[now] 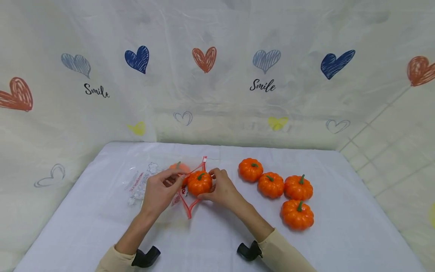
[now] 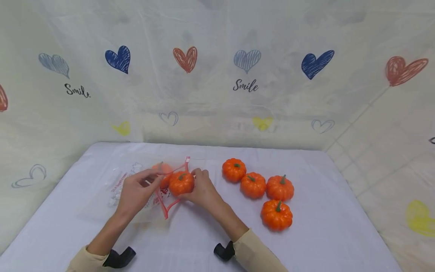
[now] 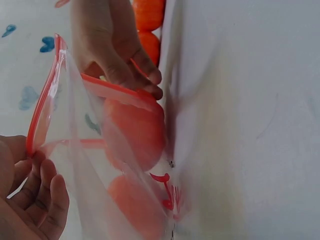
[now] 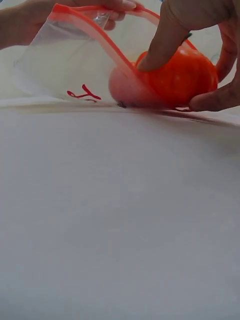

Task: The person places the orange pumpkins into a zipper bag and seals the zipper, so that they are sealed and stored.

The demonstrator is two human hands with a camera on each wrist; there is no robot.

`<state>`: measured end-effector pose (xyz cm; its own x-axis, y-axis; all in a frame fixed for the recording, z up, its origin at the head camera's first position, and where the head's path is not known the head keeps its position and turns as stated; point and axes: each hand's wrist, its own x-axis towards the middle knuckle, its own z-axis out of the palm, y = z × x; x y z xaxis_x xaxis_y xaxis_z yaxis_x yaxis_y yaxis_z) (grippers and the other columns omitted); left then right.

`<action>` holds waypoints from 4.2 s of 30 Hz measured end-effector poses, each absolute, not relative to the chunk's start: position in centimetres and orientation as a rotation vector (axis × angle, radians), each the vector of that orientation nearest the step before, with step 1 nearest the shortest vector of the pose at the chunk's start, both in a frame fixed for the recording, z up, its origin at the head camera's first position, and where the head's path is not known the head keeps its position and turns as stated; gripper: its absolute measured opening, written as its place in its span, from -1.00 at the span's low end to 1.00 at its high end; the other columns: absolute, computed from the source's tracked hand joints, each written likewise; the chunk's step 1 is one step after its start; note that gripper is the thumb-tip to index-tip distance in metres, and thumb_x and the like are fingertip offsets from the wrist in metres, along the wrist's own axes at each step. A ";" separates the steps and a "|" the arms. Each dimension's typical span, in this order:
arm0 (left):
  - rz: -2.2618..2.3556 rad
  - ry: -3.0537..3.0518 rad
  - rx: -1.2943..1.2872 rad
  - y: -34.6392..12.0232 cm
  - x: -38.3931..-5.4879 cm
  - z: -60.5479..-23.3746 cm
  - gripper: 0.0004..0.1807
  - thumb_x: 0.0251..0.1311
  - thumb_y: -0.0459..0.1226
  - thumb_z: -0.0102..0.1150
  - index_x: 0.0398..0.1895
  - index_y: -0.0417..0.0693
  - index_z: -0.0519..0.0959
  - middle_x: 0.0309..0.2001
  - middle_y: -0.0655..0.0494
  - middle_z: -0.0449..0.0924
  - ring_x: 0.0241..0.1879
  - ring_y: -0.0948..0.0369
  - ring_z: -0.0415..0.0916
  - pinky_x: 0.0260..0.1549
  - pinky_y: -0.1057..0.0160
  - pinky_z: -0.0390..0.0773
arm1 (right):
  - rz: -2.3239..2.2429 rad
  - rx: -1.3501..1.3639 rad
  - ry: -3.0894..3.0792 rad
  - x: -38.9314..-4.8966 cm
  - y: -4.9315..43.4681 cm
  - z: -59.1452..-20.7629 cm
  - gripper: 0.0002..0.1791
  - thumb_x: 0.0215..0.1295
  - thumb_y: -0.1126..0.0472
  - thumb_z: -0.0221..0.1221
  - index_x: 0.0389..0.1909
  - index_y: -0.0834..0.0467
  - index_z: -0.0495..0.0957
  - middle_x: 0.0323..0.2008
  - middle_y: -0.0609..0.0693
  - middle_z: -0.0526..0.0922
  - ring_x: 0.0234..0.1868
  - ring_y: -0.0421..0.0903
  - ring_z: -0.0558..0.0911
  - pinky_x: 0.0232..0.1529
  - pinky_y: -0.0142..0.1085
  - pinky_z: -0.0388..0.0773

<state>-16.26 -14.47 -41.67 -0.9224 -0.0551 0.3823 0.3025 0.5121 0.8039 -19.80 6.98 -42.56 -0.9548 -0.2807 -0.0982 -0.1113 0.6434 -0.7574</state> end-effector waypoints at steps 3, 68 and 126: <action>-1.372 -2.403 -0.206 -14.4 -16.3 -41.6 -0.89 0.30 -0.24 0.41 -0.15 0.11 0.81 -0.41 0.16 0.70 -0.40 0.27 0.55 -0.32 0.42 0.62 | -1.247 -0.331 2.600 -19.7 7.5 -42.4 -0.18 0.05 0.10 0.60 0.29 0.19 0.41 0.12 0.18 0.50 -0.10 -0.02 0.64 -0.07 -0.20 0.73; -1.380 -2.396 -0.266 -14.2 -16.2 -41.6 -0.88 0.30 -0.23 0.41 -0.13 0.08 0.80 -0.37 0.16 0.70 -0.39 0.29 0.56 -0.32 0.42 0.63 | -1.315 -0.333 2.630 -20.5 6.9 -43.2 -0.36 0.18 0.11 0.52 0.22 0.16 0.47 -0.08 0.11 0.71 -0.19 -0.08 0.67 -0.28 -0.32 0.65; -1.421 -2.415 -0.250 -14.4 -16.0 -42.4 -0.88 0.33 -0.20 0.39 -0.11 0.12 0.80 -0.36 0.24 0.69 -0.38 0.29 0.55 -0.32 0.41 0.63 | -1.436 -0.072 2.973 -22.6 16.2 -40.0 -0.55 0.30 0.16 0.39 0.17 0.17 0.58 0.15 0.17 0.50 0.22 0.14 0.55 0.27 0.01 0.58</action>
